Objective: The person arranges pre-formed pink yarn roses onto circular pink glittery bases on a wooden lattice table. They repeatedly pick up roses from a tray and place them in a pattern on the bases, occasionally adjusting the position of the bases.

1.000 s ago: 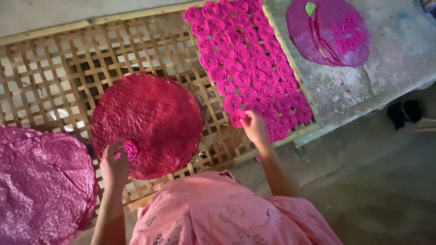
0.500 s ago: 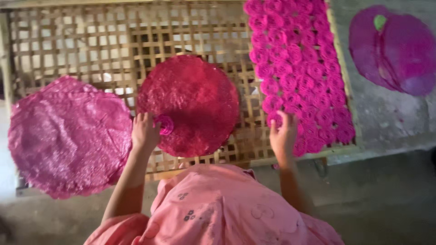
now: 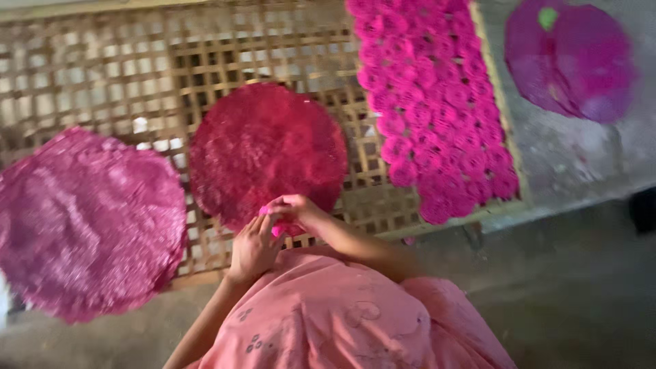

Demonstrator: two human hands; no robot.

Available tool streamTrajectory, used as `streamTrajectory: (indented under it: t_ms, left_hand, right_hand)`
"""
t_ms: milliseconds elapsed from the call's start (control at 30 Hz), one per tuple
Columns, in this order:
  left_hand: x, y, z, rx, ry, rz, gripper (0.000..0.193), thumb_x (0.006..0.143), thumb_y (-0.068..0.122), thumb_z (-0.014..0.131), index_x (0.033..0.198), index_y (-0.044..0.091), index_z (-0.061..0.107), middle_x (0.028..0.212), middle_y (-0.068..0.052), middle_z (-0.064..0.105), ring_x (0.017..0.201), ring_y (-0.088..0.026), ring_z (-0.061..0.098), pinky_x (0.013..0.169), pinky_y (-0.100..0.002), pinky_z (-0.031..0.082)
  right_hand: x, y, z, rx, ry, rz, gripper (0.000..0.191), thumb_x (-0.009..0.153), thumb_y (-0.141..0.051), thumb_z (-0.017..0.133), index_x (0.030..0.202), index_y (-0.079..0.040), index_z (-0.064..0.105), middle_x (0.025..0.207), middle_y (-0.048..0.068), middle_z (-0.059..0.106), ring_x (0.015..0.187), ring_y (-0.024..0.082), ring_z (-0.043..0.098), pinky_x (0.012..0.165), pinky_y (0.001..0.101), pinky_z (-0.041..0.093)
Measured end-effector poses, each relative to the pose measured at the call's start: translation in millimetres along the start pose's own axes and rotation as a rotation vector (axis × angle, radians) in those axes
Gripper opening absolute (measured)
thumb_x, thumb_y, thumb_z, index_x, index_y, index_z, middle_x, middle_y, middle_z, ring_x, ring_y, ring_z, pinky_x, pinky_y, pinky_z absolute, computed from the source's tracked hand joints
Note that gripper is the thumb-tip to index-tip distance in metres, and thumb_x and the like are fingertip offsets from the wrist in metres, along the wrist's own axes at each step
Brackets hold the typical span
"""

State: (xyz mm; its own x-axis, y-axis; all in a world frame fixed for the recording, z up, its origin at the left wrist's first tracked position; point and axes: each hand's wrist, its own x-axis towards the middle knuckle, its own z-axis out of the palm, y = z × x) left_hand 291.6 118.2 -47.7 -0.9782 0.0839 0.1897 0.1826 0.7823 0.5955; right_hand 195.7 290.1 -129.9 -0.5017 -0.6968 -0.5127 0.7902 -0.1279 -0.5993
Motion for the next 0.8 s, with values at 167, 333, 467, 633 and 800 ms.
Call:
streamTrajectory:
  t_ms: [167,333,467,633,800]
  left_hand:
    - [8,21,-13,-0.022,0.067,0.156,0.035,0.089,0.022,0.071,0.119,0.005,0.062,0.115,-0.014,0.066,0.098,-0.032,0.064,0.086,-0.043,0.054]
    - [26,28,11,-0.003,-0.088,0.143,0.037,0.093,0.027,0.071,0.123,0.006,0.063,0.119,-0.013,0.065,0.104,-0.031,0.063,0.093,-0.043,0.054]
    - [44,39,44,0.046,-0.182,0.188,0.053,0.088,0.036,0.07,0.132,0.01,0.058,0.13,-0.01,0.059,0.115,-0.031,0.059,0.095,-0.045,0.051]
    - [62,46,78,0.181,-0.304,0.145,0.073,0.084,0.047,0.072,0.142,0.009,0.048,0.138,-0.011,0.048,0.119,-0.032,0.053,0.098,-0.047,0.047]
    - [62,23,99,0.159,-0.283,0.173,0.047,0.093,0.034,0.069,0.132,0.011,0.058,0.132,-0.008,0.055,0.117,-0.028,0.055,0.101,-0.041,0.049]
  right_hand:
    - [-68,-16,-36,-0.109,0.246,-0.313,0.039,0.093,-0.02,0.075,0.122,0.004,0.066,0.107,0.012,0.074,0.098,0.021,0.073,0.093,0.0323,0.06]
    - [-181,-20,-123,-0.344,0.723,-0.586,0.032,0.095,-0.016,0.07,0.123,-0.002,0.068,0.106,0.01,0.075,0.096,0.02,0.072,0.087,0.0314,0.06]
    - [-216,-6,-182,-0.067,0.824,-0.649,0.031,0.094,-0.013,0.067,0.125,-0.005,0.066,0.113,0.005,0.073,0.1,0.015,0.07,0.083,0.0299,0.059]
    - [-218,1,-188,-0.784,1.185,-0.686,0.032,0.096,-0.012,0.07,0.127,-0.007,0.065,0.111,0.011,0.072,0.098,0.022,0.07,0.082,0.0332,0.056]
    - [-231,-17,-135,-1.443,1.47,-0.655,0.042,0.088,-0.011,0.073,0.129,-0.008,0.063,0.111,0.023,0.066,0.104,0.043,0.063,0.085,0.0524,0.05]
